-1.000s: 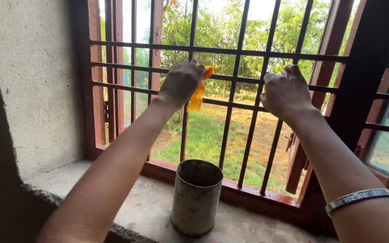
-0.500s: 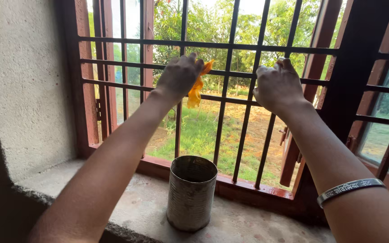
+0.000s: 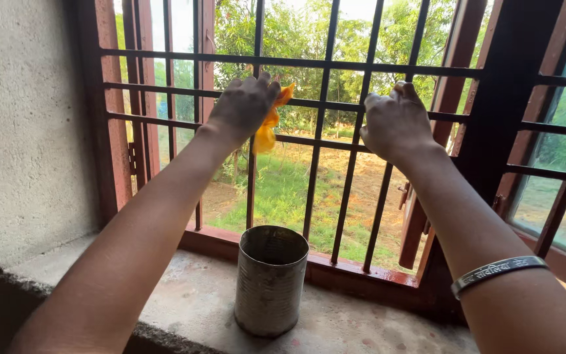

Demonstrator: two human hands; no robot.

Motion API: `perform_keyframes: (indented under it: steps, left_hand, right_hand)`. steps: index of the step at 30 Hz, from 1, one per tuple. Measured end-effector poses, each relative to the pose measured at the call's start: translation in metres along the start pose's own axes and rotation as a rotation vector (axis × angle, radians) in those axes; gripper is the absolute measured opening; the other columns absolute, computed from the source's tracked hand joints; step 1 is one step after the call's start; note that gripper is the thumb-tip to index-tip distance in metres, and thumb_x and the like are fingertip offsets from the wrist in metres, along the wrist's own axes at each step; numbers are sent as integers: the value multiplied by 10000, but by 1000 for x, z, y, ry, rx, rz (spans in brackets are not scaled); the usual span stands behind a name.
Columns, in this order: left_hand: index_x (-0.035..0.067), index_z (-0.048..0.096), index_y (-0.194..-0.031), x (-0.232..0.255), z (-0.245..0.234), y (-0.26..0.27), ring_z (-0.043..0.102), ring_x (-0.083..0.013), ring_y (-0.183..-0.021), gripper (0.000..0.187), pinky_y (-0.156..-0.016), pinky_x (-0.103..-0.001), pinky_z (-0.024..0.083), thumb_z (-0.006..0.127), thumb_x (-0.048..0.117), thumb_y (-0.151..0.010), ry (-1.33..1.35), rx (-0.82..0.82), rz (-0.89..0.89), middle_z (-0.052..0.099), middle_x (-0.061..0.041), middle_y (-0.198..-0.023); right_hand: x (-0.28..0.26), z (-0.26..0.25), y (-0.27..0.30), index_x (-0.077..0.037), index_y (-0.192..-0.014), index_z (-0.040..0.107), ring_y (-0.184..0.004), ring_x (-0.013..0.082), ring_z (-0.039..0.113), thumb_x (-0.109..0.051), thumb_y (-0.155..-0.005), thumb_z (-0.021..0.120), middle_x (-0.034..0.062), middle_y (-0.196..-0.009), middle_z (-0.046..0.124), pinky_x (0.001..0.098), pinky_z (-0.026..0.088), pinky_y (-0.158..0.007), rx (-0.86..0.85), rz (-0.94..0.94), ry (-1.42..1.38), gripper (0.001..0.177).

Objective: The person wipes the metal window grille with a yellow cloth. They repeatedly dip the cloth into a metal tin on the windowsill to re-wet it, then continue wiping the grille bars.

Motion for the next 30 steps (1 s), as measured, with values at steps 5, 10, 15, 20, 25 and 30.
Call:
perform_keyframes:
  steps: [5, 10, 15, 20, 25, 30]
  left_hand:
    - [40, 628, -1225, 13, -1, -11, 708, -227, -792, 274, -751, -364, 627, 682, 155, -983, 6, 93, 21, 661, -152, -1000]
    - [4, 581, -1127, 41, 11, -33, 709, -236, -763, 200, -664, -337, 640, 671, 161, -1043, 65, 200, 63, 660, -179, -1037]
    - [-11, 560, -1151, -6, 1, 7, 711, -256, -775, 330, -678, -359, 632, 703, 193, -936, 107, 90, -17, 652, -205, -1074]
    - [50, 564, -1166, 7, 7, -4, 707, -250, -876, 212, -785, -363, 623, 661, 150, -1006, 85, 48, -21, 633, -151, -1107]
    - [-14, 550, -1203, 50, 23, -39, 708, -252, -838, 216, -757, -371, 629, 644, 103, -1048, 26, 40, 42, 622, -195, -1131]
    - [9, 549, -1192, 24, -1, -15, 727, -301, -845, 339, -725, -362, 646, 703, 113, -909, 116, 264, 106, 617, -257, -1185]
  right_hand:
    - [2, 2, 3, -90, -1103, 649, -1060, 271, 613, -307, -984, 691, 85, -955, 737, 371, 333, -1167, -59, 31, 8, 251]
    - [1, 2, -1, -76, -1068, 651, -1055, 289, 595, -369, -914, 744, 90, -949, 666, 384, 344, -1088, -13, -7, 27, 343]
    - [0, 4, 1, -91, -1097, 639, -1080, 295, 599, -352, -936, 715, 86, -927, 713, 391, 289, -1162, -26, -26, 41, 316]
    - [0, 4, 1, -95, -1064, 659, -1111, 305, 588, -320, -948, 717, 91, -917, 711, 391, 310, -1148, 26, -14, 10, 260]
    - [5, 14, -2, -70, -1111, 647, -1098, 314, 640, -338, -951, 734, 113, -1048, 698, 412, 387, -1081, -60, 46, -52, 324]
    - [1, 3, -1, -79, -1103, 644, -1155, 309, 581, -327, -921, 731, 111, -953, 717, 404, 290, -1150, 40, -47, 70, 320]
Point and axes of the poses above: each hand's wrist, its own y-axis away from the middle knuckle, its own z-axis out of the palm, x = y × z, the point moved 8 cm from there along -y, towards the middle knuckle
